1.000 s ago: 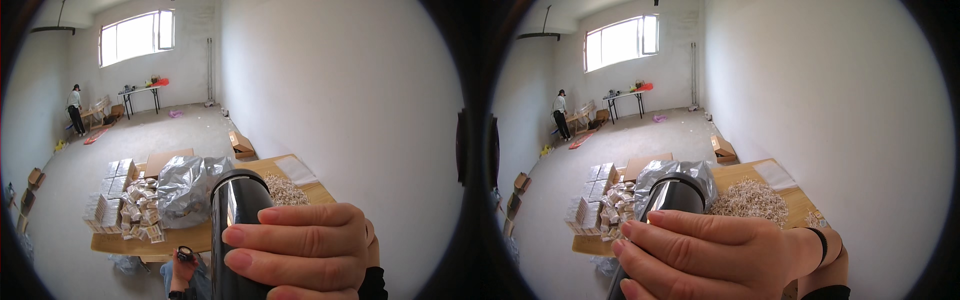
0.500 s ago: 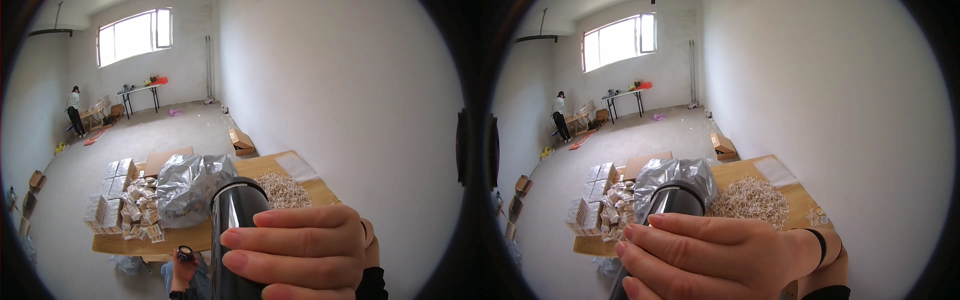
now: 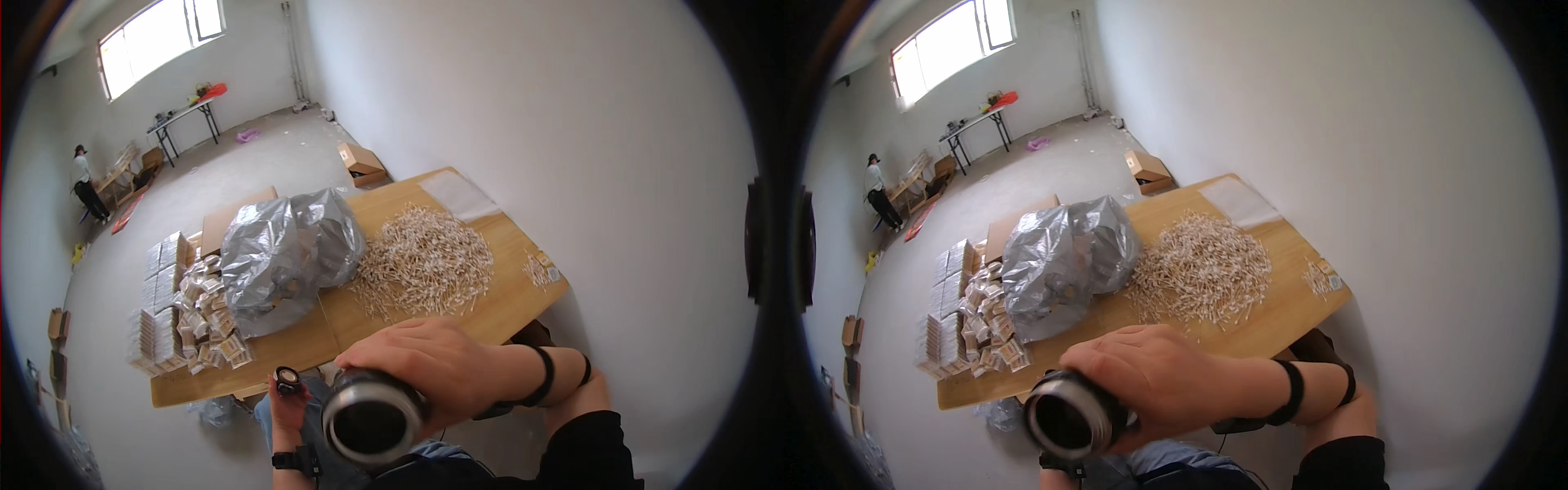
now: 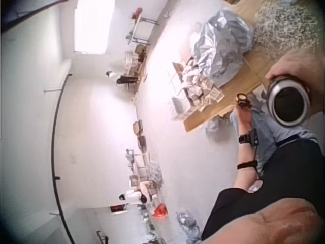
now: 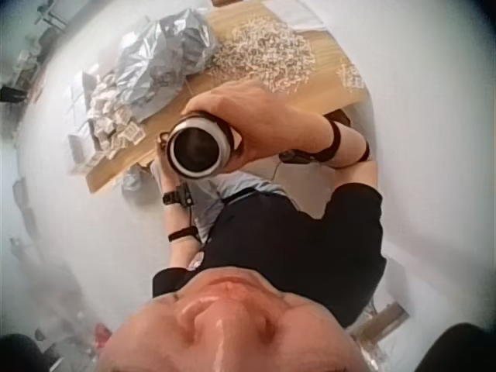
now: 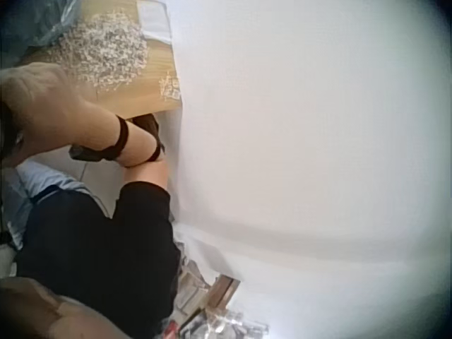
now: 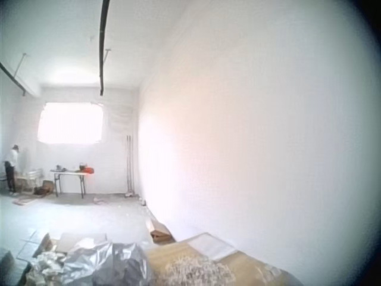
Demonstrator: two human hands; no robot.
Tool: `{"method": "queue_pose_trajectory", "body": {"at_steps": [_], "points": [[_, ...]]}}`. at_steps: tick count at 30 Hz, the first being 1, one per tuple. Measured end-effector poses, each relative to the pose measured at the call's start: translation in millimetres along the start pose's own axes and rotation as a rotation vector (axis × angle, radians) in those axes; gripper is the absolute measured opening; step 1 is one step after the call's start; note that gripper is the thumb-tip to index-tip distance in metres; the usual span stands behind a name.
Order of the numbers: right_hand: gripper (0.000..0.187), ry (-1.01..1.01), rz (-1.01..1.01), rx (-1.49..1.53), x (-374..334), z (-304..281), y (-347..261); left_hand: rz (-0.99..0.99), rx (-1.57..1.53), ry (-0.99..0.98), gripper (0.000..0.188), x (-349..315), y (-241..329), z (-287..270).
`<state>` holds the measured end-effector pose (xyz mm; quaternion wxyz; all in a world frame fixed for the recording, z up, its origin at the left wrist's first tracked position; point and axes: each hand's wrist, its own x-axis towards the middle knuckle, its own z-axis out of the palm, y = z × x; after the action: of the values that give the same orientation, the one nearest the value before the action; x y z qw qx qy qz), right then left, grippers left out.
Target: Picking up cotton swabs from a pile and placing them neatly into a container or box.
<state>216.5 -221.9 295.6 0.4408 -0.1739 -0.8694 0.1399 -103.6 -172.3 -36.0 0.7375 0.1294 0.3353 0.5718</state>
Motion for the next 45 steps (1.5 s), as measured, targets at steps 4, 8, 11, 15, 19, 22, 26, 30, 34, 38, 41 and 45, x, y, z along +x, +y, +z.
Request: {"method": "queue_pose_trajectory", "body": {"at_steps": [4,8,11,15,19,22,26,30,34,38,41,45], "points": [[0.072,-0.05,0.358,-0.01,-68,43,30,0.105,0.242,-0.061,0.051,-27,-1,24],[0.054,-0.064,0.544,0.015,-120,81,53,0.253,0.602,-0.254,0.052,-69,7,110],[0.063,-0.177,0.718,-0.036,-150,99,64,0.386,1.062,-0.311,0.053,-74,-2,144],[0.058,-0.087,0.745,-0.102,-169,103,70,0.61,1.593,-0.378,0.064,-79,-21,188],[0.051,-0.059,0.66,-0.175,-180,99,73,0.574,1.801,-0.363,0.064,-87,-30,205],[0.05,-0.105,0.606,-0.226,-190,99,78,0.634,1.881,-0.402,0.066,-87,-43,210],[0.049,-0.1,0.653,-0.234,-200,106,79,0.613,1.949,-0.377,0.067,-83,-54,221],[0.049,-0.061,0.669,-0.207,-200,108,81,0.535,1.966,-0.363,0.069,-75,-55,215],[0.052,-0.073,0.709,-0.245,-201,101,82,0.469,1.927,-0.471,0.069,-69,-56,217],[0.057,-0.081,0.638,-0.198,-205,98,85,0.542,1.88,-0.635,0.067,-65,-55,214],[0.057,-0.15,0.744,-0.109,-196,89,75,0.511,1.855,-0.984,0.069,-54,-37,216],[0.059,-0.363,0.863,0.135,-170,75,69,0.579,1.816,-1.329,0.069,-43,-23,212]]}}
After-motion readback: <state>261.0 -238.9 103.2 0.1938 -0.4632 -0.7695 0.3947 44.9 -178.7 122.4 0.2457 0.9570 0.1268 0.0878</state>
